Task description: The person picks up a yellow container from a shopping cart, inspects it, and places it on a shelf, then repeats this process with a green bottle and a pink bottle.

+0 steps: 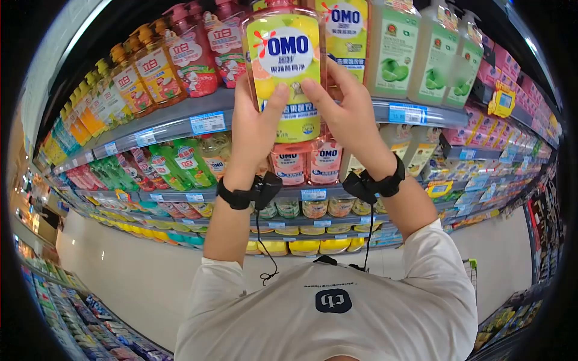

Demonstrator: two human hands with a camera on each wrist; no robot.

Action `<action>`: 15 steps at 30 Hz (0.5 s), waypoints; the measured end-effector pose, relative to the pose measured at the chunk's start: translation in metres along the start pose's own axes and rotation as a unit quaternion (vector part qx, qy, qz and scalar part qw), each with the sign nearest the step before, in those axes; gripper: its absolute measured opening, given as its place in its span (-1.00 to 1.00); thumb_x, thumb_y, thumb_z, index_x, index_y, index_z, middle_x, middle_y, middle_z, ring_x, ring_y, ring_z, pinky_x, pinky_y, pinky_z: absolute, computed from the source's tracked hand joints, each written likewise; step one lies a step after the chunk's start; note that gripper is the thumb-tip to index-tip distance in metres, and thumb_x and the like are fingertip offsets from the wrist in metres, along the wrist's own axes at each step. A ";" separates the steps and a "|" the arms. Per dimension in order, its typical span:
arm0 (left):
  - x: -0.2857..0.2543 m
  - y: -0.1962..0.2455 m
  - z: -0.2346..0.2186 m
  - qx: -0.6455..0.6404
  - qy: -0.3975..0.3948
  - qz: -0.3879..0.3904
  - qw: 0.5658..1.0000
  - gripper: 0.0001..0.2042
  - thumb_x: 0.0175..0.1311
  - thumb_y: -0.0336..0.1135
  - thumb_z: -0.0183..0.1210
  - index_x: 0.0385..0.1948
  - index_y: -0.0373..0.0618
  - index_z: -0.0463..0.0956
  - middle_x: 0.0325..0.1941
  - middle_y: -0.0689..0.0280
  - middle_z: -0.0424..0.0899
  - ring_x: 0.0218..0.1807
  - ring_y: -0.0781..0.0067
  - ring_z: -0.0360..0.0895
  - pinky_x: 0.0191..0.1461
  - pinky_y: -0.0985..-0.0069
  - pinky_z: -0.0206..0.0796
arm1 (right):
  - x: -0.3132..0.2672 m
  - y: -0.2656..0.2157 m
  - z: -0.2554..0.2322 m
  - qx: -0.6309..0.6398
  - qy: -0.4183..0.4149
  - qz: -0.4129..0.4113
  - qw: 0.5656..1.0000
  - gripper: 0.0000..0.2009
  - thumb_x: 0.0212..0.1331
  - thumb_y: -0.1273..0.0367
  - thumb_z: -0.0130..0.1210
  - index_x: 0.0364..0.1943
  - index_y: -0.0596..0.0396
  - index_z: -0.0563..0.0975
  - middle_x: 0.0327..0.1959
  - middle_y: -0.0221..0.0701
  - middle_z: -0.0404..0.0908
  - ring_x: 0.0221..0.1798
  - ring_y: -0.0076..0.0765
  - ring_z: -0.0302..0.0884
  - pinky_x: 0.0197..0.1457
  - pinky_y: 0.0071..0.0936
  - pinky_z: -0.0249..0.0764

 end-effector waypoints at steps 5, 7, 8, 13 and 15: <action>0.042 0.004 -0.021 0.031 -0.007 -0.066 0.997 -0.51 0.38 -0.08 0.18 0.10 -0.34 0.35 -0.02 0.18 0.62 -0.04 0.54 0.58 0.03 0.53 0.44 | 0.045 -0.008 0.009 -0.131 -0.068 0.091 0.985 -0.57 0.30 0.13 0.15 -0.03 0.27 0.53 -0.32 -0.21 0.68 -0.33 -0.24 0.64 -0.22 -0.36 0.52; 0.056 0.003 -0.023 0.004 -0.061 -0.093 0.994 -0.54 0.39 -0.08 0.16 0.09 -0.31 0.38 -0.06 0.22 0.64 -0.10 0.57 0.60 -0.03 0.56 0.46 | 0.053 -0.007 0.013 -0.163 -0.056 0.079 0.982 -0.59 0.31 0.10 0.13 -0.09 0.24 0.55 -0.37 -0.20 0.70 -0.34 -0.16 0.65 -0.24 -0.33 0.52; 0.059 0.006 -0.022 0.008 -0.056 -0.064 0.996 -0.54 0.41 -0.06 0.13 0.11 -0.29 0.39 -0.08 0.24 0.66 -0.13 0.58 0.61 -0.04 0.57 0.47 | 0.057 -0.001 0.015 -0.154 -0.037 0.050 0.986 -0.61 0.32 0.13 0.11 -0.11 0.26 0.53 -0.36 -0.15 0.69 -0.34 -0.11 0.65 -0.25 -0.28 0.51; 0.086 0.004 -0.032 0.098 -0.102 -0.031 0.989 -0.50 0.39 -0.02 0.15 0.12 -0.27 0.38 -0.08 0.25 0.66 -0.11 0.54 0.61 -0.04 0.53 0.47 | 0.067 0.007 0.026 -0.162 0.017 -0.020 0.986 -0.67 0.34 0.23 0.07 -0.19 0.32 0.46 -0.37 -0.01 0.63 -0.28 0.12 0.61 -0.22 -0.13 0.48; 0.094 0.000 -0.033 0.065 -0.076 -0.006 0.995 -0.47 0.37 0.01 0.17 0.15 -0.25 0.34 -0.06 0.25 0.65 -0.14 0.53 0.61 -0.03 0.50 0.47 | 0.074 0.005 0.029 -0.220 0.045 -0.071 0.972 -0.69 0.34 0.28 0.07 -0.19 0.36 0.40 -0.36 0.07 0.59 -0.23 0.26 0.55 -0.18 -0.05 0.45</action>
Point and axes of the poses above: each hand's wrist, its own x-axis towards the middle knuckle, its own z-axis out of the palm, y = z × x, the point moved 3 cm from there along x, towards the middle knuckle
